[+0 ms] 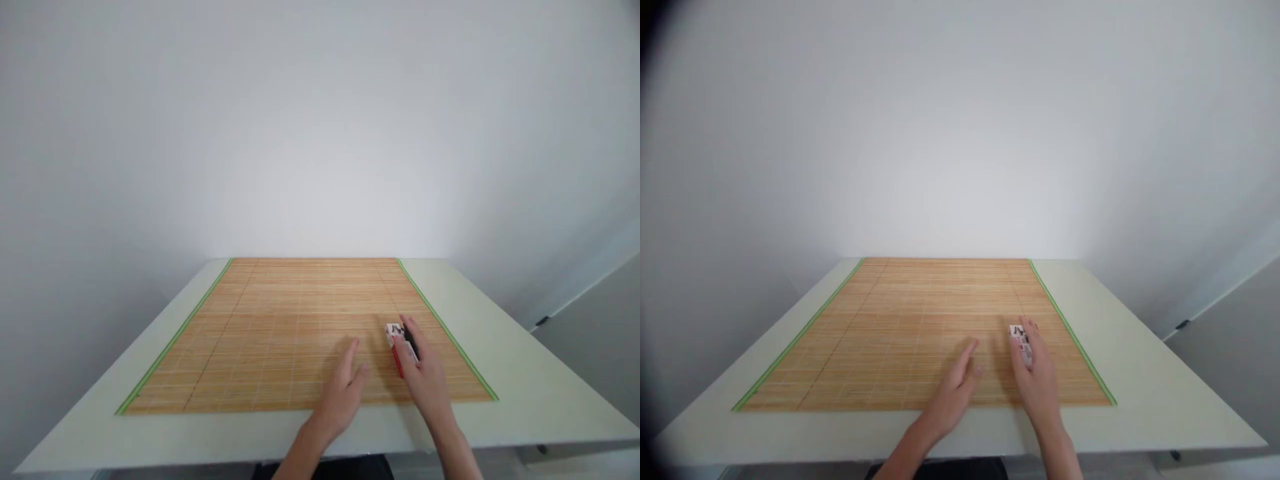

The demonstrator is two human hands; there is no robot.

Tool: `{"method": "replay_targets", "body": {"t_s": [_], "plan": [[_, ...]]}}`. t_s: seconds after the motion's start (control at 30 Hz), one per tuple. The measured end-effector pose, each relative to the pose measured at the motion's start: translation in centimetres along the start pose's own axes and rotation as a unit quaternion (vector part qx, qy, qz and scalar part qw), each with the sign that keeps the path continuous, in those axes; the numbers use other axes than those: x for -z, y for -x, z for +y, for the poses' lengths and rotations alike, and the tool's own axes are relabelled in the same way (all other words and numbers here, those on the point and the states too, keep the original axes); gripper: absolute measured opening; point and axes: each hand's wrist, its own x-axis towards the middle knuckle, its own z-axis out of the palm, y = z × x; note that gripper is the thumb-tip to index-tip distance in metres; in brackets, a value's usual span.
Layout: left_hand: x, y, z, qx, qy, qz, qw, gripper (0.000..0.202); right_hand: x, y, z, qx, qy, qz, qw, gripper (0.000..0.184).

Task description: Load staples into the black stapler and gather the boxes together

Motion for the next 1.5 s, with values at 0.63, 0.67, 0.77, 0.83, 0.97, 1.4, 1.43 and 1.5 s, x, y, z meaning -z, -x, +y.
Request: {"method": "replay_targets", "body": {"t_s": [0.63, 0.67, 0.77, 0.83, 0.97, 1.4, 1.43, 1.5], "plan": [[0.2, -3.2, 1.3, 0.065, 0.118, 0.193, 0.972, 0.056, -10.1, 0.5, -1.4, -0.078, -0.167, -0.138, 0.973, 0.06], [1.9, -2.9, 0.8, 0.063, 0.081, 0.198, 0.975, 0.054, -11.3, 0.7, -2.5, -0.071, -0.17, -0.154, 0.971, 0.06], [6.0, -2.3, -0.6, 0.07, 0.008, 0.194, 0.978, 0.053, -13.7, 1.2, -4.5, -0.061, -0.184, -0.177, 0.965, 0.06], [7.5, -1.9, -1.3, 0.065, -0.013, 0.182, 0.981, 0.06, -14.6, 1.2, -4.9, -0.049, -0.198, -0.179, 0.963, 0.059], [8.2, -1.4, -2.7, 0.019, -0.071, 0.187, 0.98, 0.069, -14.9, 0.5, -4.6, -0.015, -0.181, -0.157, 0.971, 0.056], [10.5, -0.1, -3.4, -0.02, -0.247, 0.224, 0.943, 0.051, -11.3, -2.3, -3.3, 0.085, -0.02, -0.147, 0.985, 0.037], [10.8, -0.1, -3.5, -0.017, -0.248, 0.226, 0.942, 0.048, -11.2, -2.4, -3.1, 0.094, -0.018, -0.146, 0.985, 0.038], [11.8, -0.1, -4.0, -0.006, -0.243, 0.233, 0.941, 0.039, -10.9, -2.6, -2.6, 0.113, -0.012, -0.15, 0.982, 0.039]]}}
